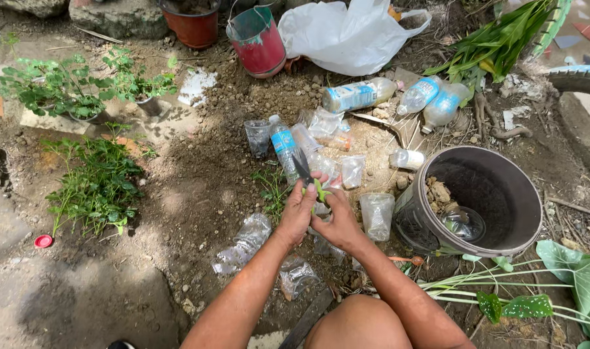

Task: The person uses shears to cut a plastic cup, digs a small hole in the dirt by hand, and then places a small plant into the soil.

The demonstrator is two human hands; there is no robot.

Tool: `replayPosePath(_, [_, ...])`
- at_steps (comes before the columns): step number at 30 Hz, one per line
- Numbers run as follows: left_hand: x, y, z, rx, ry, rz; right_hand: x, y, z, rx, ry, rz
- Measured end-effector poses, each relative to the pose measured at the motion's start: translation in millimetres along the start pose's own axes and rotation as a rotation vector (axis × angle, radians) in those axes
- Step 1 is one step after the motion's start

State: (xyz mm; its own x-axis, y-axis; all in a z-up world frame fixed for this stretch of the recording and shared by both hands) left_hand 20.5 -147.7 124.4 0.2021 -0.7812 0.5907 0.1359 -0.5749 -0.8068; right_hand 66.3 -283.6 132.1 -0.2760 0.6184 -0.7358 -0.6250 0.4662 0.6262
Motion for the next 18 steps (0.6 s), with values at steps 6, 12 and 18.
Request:
replayPosePath(6, [-64.9, 29.1, 8.5, -0.001, 0.178, 0.42, 14.8, -14.1, -5.0, 0.445, 0.324, 0.058])
replayPosePath(12, [-199.7, 24.6, 10.5, -0.028, -0.373, 0.808, 34.7, -67.8, -34.5, 0.495, 0.313, 0.414])
replayPosePath(18, [-189.6, 24.1, -6.0, -0.565, -0.273, 1.44, 63.3, -66.8, -66.5, 0.417, 0.447, 0.363])
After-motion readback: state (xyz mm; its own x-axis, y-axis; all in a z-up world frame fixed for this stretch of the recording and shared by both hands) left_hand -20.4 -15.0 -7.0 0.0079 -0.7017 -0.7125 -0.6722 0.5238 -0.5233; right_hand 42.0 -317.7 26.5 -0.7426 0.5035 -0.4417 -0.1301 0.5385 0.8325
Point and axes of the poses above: each hand's wrist, its own z-axis towards the middle knuckle, its own x-axis out of the palm, y = z × x, the point moved 1 cm from there along z, towards the middle knuckle, and after that the axes turned 8 degrees about -z, right-handed, at the moved point
